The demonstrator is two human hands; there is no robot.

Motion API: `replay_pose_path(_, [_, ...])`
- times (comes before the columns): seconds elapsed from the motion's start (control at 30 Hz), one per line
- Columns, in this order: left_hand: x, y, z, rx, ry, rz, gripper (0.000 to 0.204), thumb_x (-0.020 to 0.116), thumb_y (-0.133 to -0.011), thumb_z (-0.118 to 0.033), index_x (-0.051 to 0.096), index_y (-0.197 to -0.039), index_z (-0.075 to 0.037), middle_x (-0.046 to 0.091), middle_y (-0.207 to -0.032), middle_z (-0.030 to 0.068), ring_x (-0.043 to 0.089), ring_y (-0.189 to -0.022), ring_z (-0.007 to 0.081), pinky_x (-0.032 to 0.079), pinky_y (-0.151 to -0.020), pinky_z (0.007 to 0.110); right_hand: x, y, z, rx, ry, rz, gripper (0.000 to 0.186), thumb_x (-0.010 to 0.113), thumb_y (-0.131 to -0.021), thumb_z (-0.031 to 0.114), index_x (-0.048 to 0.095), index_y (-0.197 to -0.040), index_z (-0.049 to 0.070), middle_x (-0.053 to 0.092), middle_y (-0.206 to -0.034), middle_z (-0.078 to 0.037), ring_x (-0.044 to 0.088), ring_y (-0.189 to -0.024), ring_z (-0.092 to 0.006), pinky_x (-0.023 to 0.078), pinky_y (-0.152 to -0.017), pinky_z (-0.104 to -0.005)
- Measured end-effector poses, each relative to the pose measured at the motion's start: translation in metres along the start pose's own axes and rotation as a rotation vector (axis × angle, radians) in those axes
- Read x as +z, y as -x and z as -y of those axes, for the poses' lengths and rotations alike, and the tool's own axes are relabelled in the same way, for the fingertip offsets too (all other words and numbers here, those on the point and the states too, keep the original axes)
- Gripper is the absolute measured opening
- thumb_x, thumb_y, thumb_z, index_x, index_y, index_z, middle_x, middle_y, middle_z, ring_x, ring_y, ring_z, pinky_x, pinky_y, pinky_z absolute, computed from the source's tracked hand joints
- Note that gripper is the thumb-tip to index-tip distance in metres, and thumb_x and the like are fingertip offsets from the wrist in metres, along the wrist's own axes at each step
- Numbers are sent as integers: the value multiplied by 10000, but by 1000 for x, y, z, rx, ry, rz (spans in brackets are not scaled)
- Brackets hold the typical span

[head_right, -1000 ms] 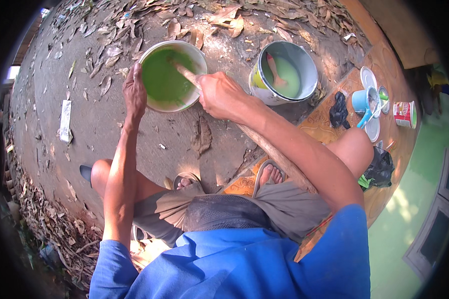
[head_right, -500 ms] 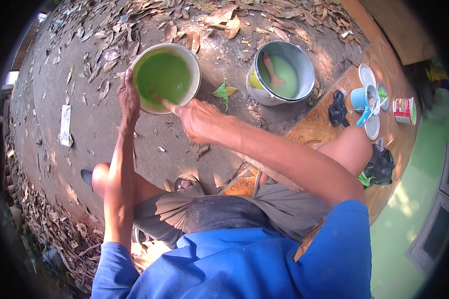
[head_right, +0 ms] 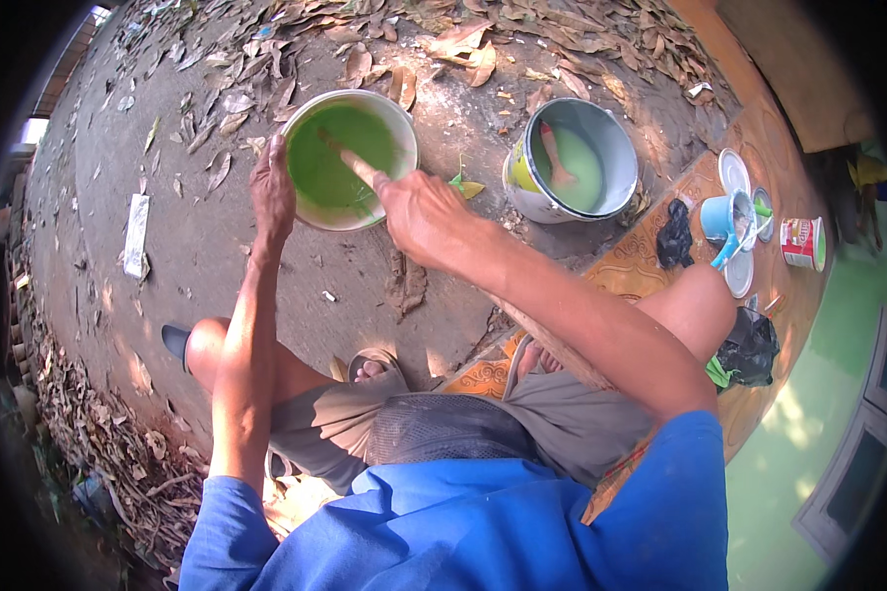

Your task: The person sits on the ground and uses a wooden stick to stir a green liquid in a bucket. They then pour some of the liquid into a second bucket and continue stirring both buckets.

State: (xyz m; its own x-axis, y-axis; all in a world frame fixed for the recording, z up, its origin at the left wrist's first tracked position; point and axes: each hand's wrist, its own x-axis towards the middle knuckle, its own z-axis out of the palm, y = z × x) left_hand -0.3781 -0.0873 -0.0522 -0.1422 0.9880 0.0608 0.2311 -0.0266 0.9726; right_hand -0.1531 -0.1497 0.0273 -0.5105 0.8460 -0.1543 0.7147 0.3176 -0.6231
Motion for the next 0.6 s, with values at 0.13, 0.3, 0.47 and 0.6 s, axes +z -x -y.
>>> replay_pose_path(0.13, [15,-3,7,18,7,27,502,437,-995,-447,603,-1228,-35,659,-1010,66,569,-927,129,459,-816,269,7,7,3,30,35,50,412,499,-815,10,501,-1220,-66,563,-597,-247,607,-555,-381,488,-538,-452])
replay_pose_path(0.3, [0,0,8,19,-4,-16,484,442,-998,-428,598,-1239,-38,660,-1022,53,566,-927,120,455,-815,258,1,14,17,13,-33,131,458,497,-813,24,493,-1268,-24,556,-601,-235,610,-575,-384,486,-557,-463])
replay_pose_path(0.47, [11,0,9,52,12,23,478,446,-998,-423,594,-1248,-44,661,-1019,37,564,-918,103,453,-804,242,-7,19,-2,0,-19,5,376,509,-821,39,521,-1182,-63,565,-641,-256,615,-593,-385,473,-578,-463])
replay_pose_path(0.6, [12,-2,4,-18,-1,4,469,447,-992,-430,601,-1241,-64,661,-1094,95,586,-1001,168,460,-882,312,-3,35,-2,94,-64,90,395,496,-837,43,512,-1215,-69,574,-627,-234,607,-559,-352,474,-558,-444])
